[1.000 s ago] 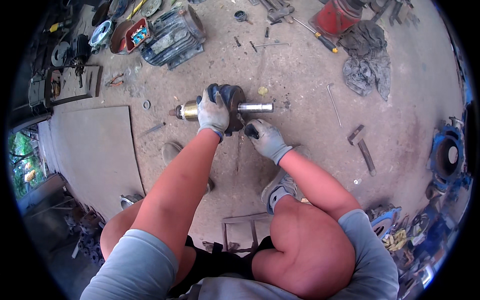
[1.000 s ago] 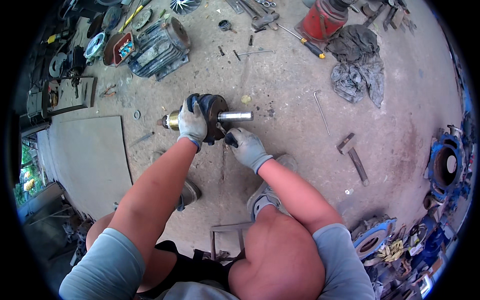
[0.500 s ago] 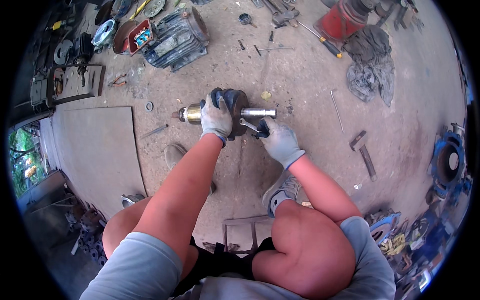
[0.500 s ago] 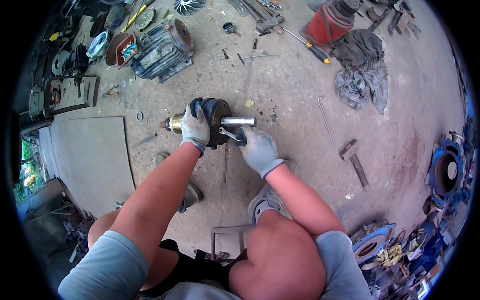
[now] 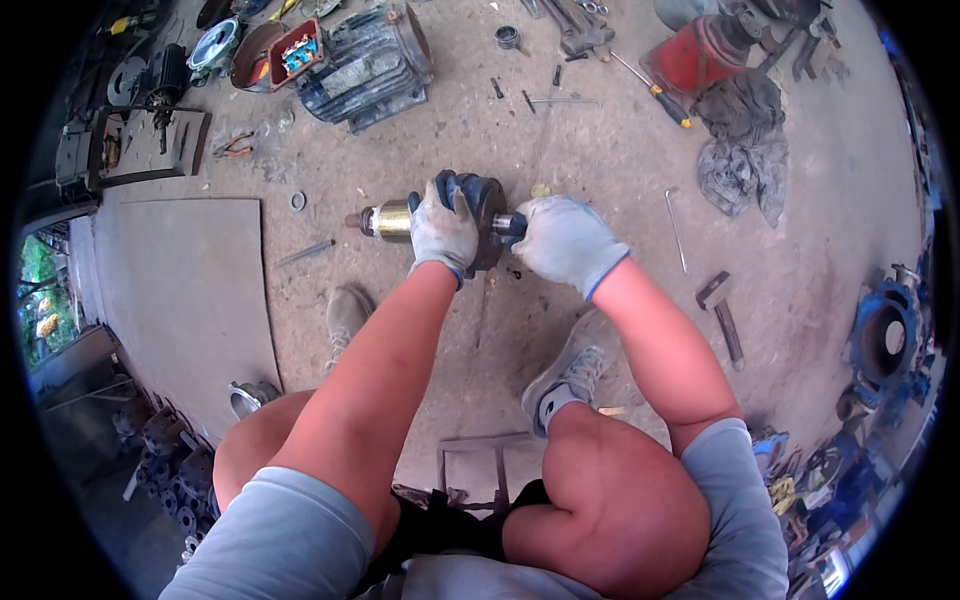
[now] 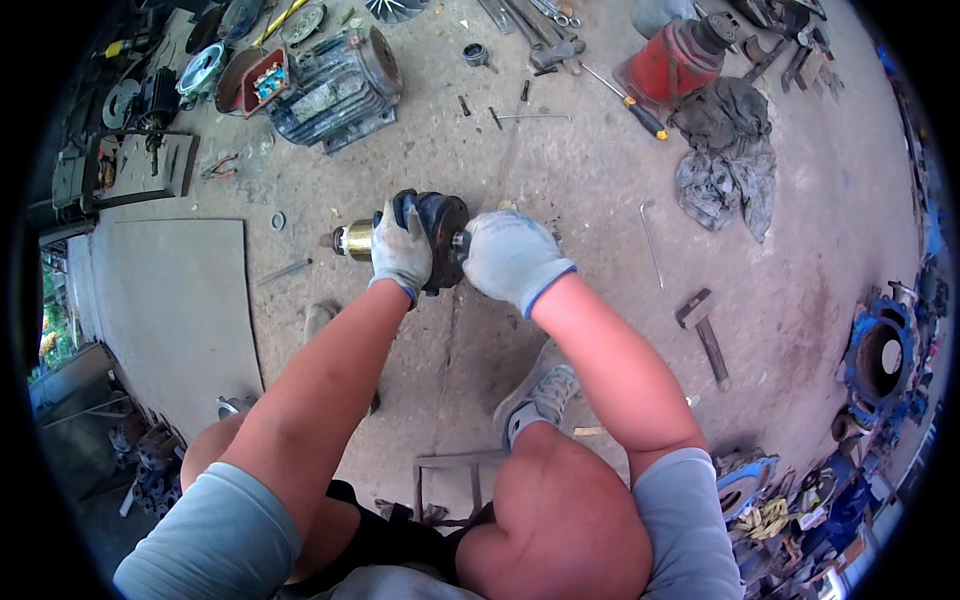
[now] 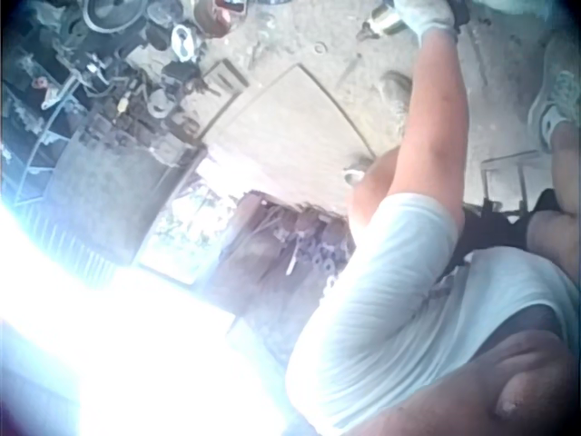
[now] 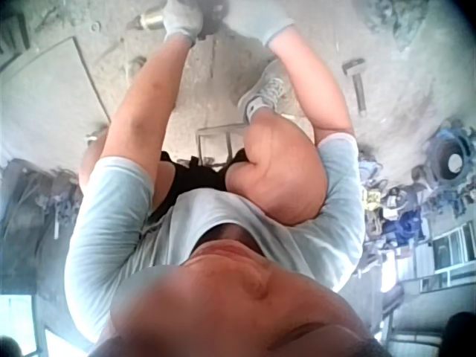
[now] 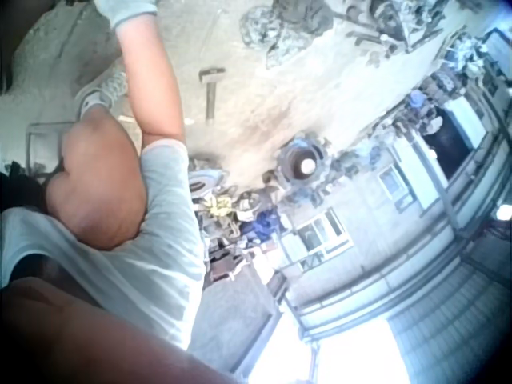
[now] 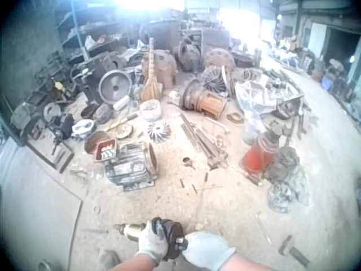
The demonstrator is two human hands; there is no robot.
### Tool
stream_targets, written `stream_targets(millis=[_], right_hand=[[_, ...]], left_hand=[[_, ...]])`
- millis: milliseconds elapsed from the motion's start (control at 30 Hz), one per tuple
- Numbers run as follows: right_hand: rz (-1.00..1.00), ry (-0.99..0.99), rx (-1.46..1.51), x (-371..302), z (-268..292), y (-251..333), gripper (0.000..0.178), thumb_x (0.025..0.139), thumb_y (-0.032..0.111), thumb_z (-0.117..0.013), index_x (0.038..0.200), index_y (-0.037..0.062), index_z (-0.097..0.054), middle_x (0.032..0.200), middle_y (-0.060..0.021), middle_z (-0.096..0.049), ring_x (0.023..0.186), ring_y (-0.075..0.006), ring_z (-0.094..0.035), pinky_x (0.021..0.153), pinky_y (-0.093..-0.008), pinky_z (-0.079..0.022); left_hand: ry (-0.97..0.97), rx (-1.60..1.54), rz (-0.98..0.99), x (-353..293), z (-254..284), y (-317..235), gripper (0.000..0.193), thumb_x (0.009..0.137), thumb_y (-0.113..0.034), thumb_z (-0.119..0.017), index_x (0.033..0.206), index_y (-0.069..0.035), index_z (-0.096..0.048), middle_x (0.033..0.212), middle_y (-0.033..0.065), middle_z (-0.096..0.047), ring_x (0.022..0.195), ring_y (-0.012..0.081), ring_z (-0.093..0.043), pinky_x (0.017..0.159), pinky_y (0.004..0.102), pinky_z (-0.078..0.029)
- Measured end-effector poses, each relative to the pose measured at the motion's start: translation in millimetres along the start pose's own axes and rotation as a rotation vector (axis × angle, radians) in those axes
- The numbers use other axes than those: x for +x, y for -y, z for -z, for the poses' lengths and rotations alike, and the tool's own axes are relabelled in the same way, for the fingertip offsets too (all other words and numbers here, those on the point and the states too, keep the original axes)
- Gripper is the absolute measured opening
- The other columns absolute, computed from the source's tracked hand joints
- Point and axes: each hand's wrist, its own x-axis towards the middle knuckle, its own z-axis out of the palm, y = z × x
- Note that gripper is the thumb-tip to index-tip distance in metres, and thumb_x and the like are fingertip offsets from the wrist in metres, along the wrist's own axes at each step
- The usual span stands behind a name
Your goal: The person is cleaning a mechanical part, likely a motor or generator, using a rag and a small tool. They wipe the surface and scrape off debris while sitting on the floor in a workshop.
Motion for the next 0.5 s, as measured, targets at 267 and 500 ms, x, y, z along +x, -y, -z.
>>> stream_targets(millis=[267,500], right_hand=[[0.077,-0.171,-0.215,-30.5,-54.8,35.3,0.016,0.087,0.019,-0.064,0.094,0.007,-0.073,0.085,-0.0174,-0.077,0.075,-0.0335,-0.078,0.067,-0.0493,-0.06],[-0.188,-0.072,0.199,-53.7,-106.4,13.0,0.029,0.101,0.023,-0.056,0.119,0.0022,-0.066,0.103,-0.0274,-0.076,0.1,-0.0442,-0.074,0.089,-0.0569,-0.057]], left_hand=[[0.05,-0.009,0.028,-2.2,4.3,3.2,0.04,0.112,-0.031,-0.046,0.14,-0.007,-0.06,0.128,0.025,-0.069,0.122,0.048,-0.063,0.112,0.0551,-0.043],[0.124,-0.016,0.075,2.8,9.8,-4.8,0.046,0.11,-0.035,-0.046,0.144,-0.006,-0.058,0.128,0.0257,-0.071,0.125,0.0414,-0.066,0.126,0.0531,-0.031]])
